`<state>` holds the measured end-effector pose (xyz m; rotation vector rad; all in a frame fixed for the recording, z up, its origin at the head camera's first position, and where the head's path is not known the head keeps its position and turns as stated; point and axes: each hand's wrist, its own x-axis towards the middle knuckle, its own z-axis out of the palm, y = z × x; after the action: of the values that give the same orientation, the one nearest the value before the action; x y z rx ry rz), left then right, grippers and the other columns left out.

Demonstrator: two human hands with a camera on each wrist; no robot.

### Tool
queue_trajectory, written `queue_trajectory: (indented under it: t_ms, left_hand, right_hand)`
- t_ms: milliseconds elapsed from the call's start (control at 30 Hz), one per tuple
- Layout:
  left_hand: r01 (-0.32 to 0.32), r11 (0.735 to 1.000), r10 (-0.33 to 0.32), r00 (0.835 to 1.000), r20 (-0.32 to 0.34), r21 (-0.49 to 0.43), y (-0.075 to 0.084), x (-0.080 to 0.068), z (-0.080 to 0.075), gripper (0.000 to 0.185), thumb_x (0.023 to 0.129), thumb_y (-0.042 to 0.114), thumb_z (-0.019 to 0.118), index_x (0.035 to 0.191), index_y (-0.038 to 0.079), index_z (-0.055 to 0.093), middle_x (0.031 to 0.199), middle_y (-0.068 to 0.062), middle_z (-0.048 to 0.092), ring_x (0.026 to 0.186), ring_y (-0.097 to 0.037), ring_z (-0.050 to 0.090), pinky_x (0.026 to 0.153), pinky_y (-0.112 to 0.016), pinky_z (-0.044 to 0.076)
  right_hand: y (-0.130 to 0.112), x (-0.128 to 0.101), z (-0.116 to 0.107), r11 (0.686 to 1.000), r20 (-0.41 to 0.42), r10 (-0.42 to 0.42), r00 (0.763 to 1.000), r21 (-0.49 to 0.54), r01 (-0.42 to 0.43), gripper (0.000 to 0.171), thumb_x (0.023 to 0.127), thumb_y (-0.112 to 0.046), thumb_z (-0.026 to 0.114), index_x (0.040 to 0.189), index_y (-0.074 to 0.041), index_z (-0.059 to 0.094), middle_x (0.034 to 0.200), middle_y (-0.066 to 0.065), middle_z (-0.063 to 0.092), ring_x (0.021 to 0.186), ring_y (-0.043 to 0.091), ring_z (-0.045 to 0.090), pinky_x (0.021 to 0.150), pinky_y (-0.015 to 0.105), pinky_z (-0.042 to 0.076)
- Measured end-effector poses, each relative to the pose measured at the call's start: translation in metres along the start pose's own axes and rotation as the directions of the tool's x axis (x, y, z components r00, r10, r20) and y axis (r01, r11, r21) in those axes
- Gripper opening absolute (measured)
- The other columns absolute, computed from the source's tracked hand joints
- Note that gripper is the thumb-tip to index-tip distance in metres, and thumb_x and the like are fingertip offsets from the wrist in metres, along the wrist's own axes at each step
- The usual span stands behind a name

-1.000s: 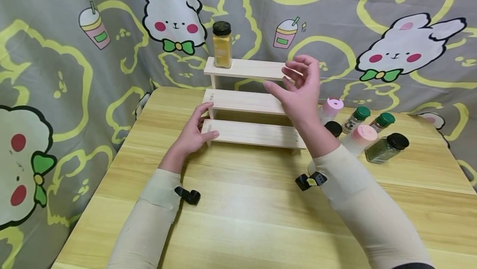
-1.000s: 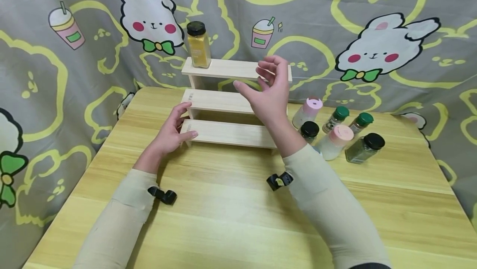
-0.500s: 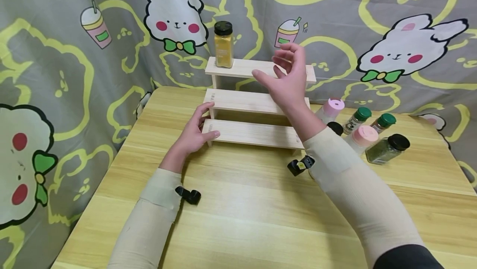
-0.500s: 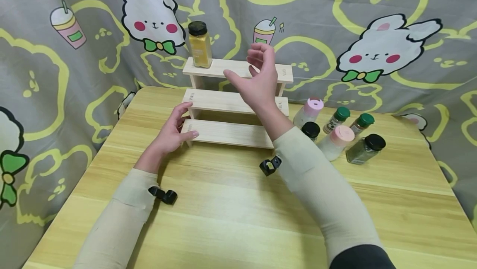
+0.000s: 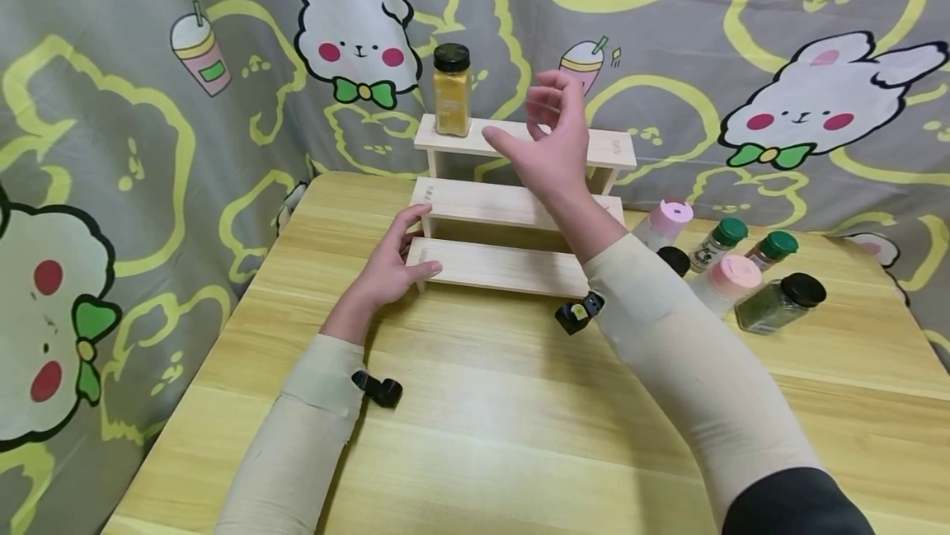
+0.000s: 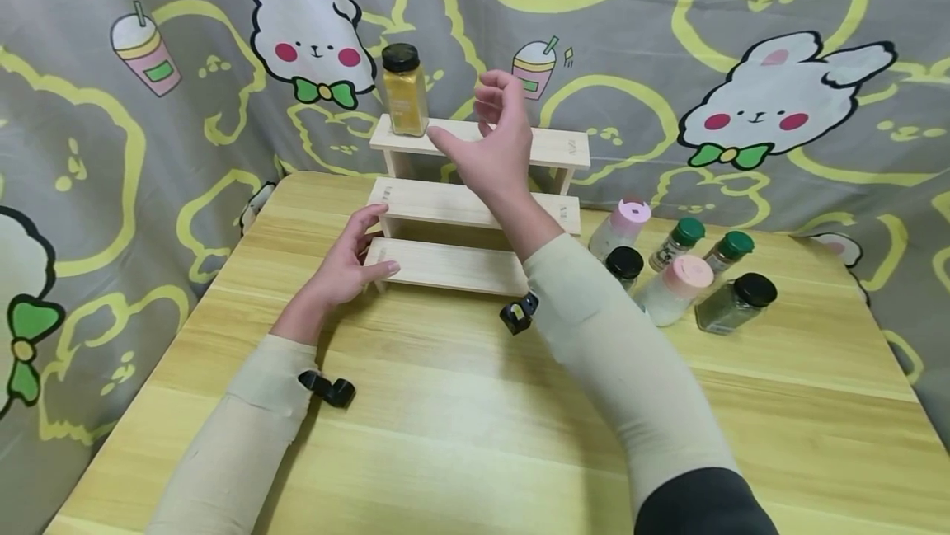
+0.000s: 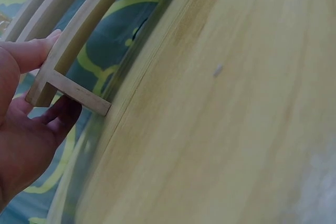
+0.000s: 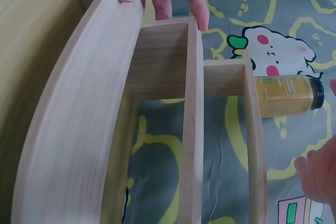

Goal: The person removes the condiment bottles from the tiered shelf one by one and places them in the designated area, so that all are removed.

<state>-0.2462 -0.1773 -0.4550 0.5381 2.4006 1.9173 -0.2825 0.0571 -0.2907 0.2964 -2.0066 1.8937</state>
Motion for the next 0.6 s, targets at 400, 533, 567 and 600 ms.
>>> queue_trajectory:
  t_ms: [400, 533, 567, 600]
  left_hand:
    - [-0.008, 1.000, 0.008, 1.000, -0.004, -0.018, 0.000, -0.001, -0.003, 0.087, 0.084, -0.013, 0.072, 0.154, 0.019, 0.032, 0.159, -0.008, 0.025, 0.133, -0.040, 0.040, 0.102, -0.051, 0.042]
    - [-0.010, 0.999, 0.011, 1.000, 0.010, -0.053, 0.008, -0.001, -0.001, 0.085, 0.083, -0.016, 0.070, 0.154, 0.012, 0.031, 0.159, -0.014, 0.024, 0.134, -0.047, 0.038, 0.101, -0.054, 0.042]
    - [-0.008, 0.998, 0.008, 1.000, 0.012, -0.059, 0.012, -0.002, 0.000, 0.085, 0.083, -0.017, 0.069, 0.154, 0.010, 0.031, 0.158, -0.015, 0.024, 0.133, -0.048, 0.037, 0.101, -0.054, 0.042]
    - [-0.003, 0.998, 0.004, 1.000, 0.013, -0.057, 0.016, -0.003, 0.000, 0.084, 0.083, -0.017, 0.069, 0.153, 0.009, 0.031, 0.158, -0.016, 0.025, 0.134, -0.048, 0.037, 0.101, -0.053, 0.042]
  right_hand:
    - [-0.013, 0.008, 0.030, 0.999, 0.027, 0.020, 0.999, -0.033, -0.019, 0.072, 0.074, -0.005, 0.086, 0.133, -0.009, 0.044, 0.123, 0.006, 0.051, 0.117, 0.019, 0.052, 0.101, 0.025, 0.041]
    - [-0.002, 0.018, 0.035, 0.999, 0.024, 0.024, 0.999, -0.040, -0.023, 0.074, 0.074, -0.006, 0.088, 0.133, -0.011, 0.044, 0.125, 0.007, 0.051, 0.119, 0.021, 0.052, 0.101, 0.025, 0.041]
    - [0.002, 0.021, 0.037, 0.999, 0.023, 0.024, 0.999, -0.039, -0.023, 0.075, 0.073, -0.007, 0.088, 0.133, -0.011, 0.044, 0.126, 0.008, 0.051, 0.119, 0.022, 0.052, 0.101, 0.026, 0.041]
    - [0.007, 0.025, 0.038, 0.999, 0.022, 0.023, 0.999, -0.038, -0.023, 0.076, 0.072, -0.007, 0.089, 0.133, -0.012, 0.044, 0.126, 0.008, 0.051, 0.119, 0.022, 0.052, 0.101, 0.027, 0.041]
